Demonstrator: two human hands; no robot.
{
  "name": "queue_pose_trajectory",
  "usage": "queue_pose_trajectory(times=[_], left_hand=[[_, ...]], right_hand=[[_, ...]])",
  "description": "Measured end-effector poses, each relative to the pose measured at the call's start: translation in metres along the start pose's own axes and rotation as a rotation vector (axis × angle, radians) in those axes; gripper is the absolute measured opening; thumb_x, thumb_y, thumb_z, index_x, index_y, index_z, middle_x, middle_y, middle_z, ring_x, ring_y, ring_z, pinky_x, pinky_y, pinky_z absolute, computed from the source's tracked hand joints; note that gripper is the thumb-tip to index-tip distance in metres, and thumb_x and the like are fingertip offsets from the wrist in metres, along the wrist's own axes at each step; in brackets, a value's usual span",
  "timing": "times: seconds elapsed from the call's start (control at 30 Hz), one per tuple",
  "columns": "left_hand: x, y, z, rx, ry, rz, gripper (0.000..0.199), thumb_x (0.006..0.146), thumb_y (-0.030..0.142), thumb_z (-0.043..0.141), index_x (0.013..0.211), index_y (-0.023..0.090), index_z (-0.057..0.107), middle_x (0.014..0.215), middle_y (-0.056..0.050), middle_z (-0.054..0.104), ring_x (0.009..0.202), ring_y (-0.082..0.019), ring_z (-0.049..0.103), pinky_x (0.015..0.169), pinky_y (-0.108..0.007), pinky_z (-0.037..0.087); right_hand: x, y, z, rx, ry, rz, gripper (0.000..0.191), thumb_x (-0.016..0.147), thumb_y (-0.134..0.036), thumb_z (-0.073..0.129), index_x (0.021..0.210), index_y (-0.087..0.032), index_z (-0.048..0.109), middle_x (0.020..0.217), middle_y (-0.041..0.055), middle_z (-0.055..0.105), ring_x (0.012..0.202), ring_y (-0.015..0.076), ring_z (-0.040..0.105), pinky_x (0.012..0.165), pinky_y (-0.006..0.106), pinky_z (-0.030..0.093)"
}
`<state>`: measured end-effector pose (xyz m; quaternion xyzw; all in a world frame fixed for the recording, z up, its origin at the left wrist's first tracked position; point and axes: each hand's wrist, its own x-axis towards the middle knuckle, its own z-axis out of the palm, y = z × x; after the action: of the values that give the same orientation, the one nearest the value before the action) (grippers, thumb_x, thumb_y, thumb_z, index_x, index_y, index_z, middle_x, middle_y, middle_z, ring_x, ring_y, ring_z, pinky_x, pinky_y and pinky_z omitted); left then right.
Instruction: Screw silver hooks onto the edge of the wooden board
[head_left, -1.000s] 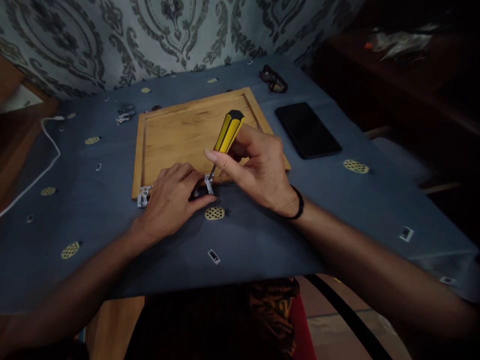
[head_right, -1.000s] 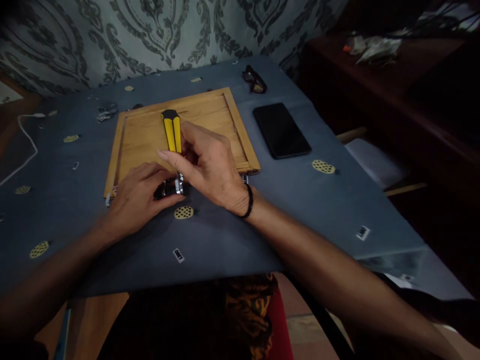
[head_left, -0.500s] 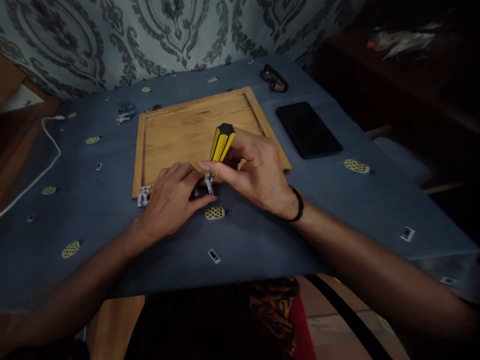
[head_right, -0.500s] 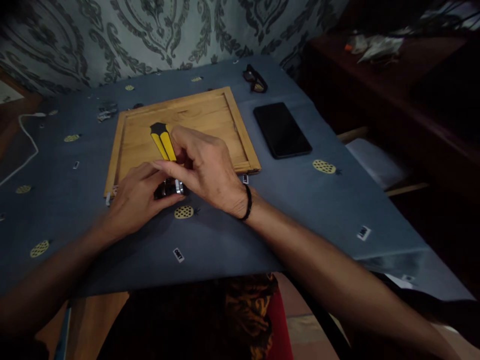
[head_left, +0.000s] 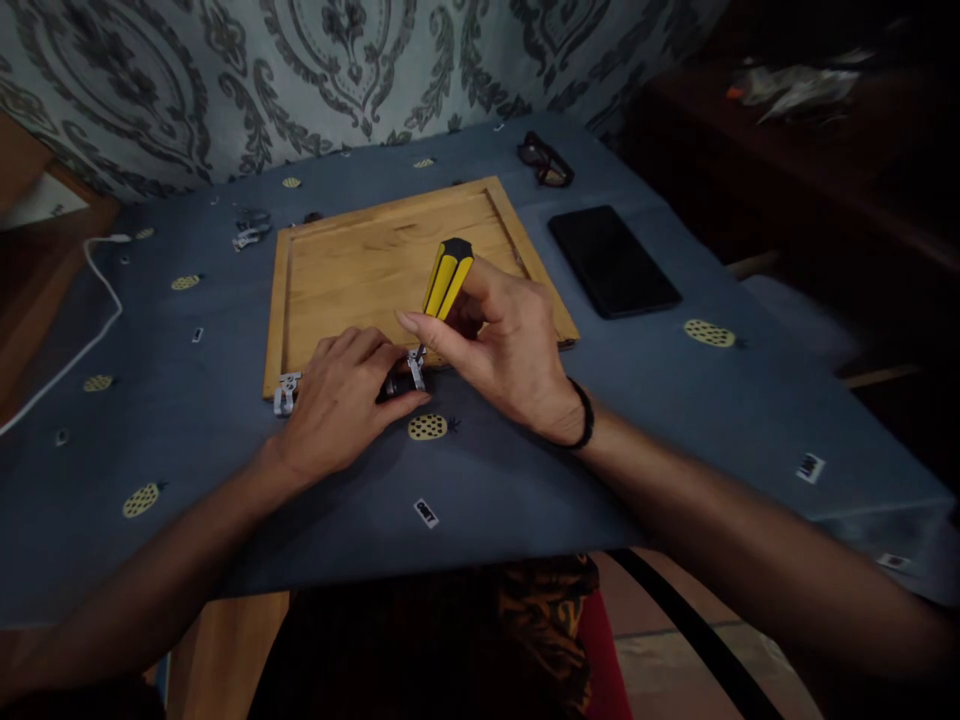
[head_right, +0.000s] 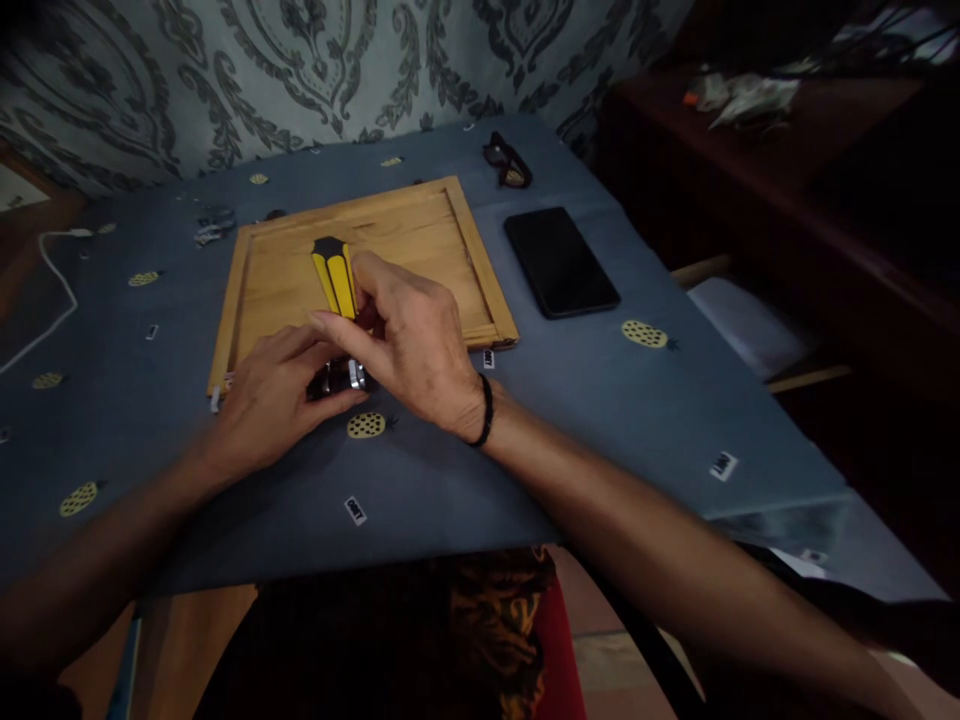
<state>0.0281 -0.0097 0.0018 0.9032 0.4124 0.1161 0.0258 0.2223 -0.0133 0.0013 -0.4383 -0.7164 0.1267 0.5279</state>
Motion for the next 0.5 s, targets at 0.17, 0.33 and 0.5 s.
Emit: queue_pose_trajectory(times=[0.17, 0.33, 0.5], left_hand=[[0.0005, -0.0008, -0.0005, 0.011, 0.005, 0.002, 0.038, 0.089, 0.044, 0.079, 0.118, 0.019, 0.070, 0.114, -0.011, 0.071, 0.110, -0.034, 0.064, 0.095, -0.049, 0.050], [0.0002, 0.0001, -0.0012, 0.003, -0.001, 0.005, 0.042, 0.088, 0.047, 0.080, 0.119, 0.020, 0.070, 0.113, -0.010, 0.072, 0.113, -0.034, 0.064, 0.097, -0.049, 0.049], [0.0001, -0.0034, -0.0053, -0.006, 0.021, 0.011, 0.051, 0.086, 0.060, 0.077, 0.116, 0.019, 0.069, 0.107, -0.010, 0.073, 0.108, -0.034, 0.065, 0.095, -0.049, 0.051]], right_hand=[[-0.0007, -0.0010, 0.0008, -0.021, -0.005, 0.008, 0.039, 0.094, -0.051, 0.069, 0.075, -0.027, 0.045, 0.068, -0.0005, 0.055, 0.063, 0.0171, 0.052, 0.063, 0.035, 0.046], [-0.0002, -0.0014, 0.0002, -0.029, -0.029, 0.061, 0.040, 0.092, -0.057, 0.069, 0.076, -0.028, 0.048, 0.067, -0.0001, 0.055, 0.063, 0.0192, 0.053, 0.061, 0.037, 0.046], [0.0002, -0.0004, 0.0013, -0.001, -0.027, 0.064, 0.037, 0.091, -0.055, 0.071, 0.078, -0.026, 0.053, 0.068, 0.0003, 0.058, 0.062, 0.0189, 0.055, 0.060, 0.036, 0.045]])
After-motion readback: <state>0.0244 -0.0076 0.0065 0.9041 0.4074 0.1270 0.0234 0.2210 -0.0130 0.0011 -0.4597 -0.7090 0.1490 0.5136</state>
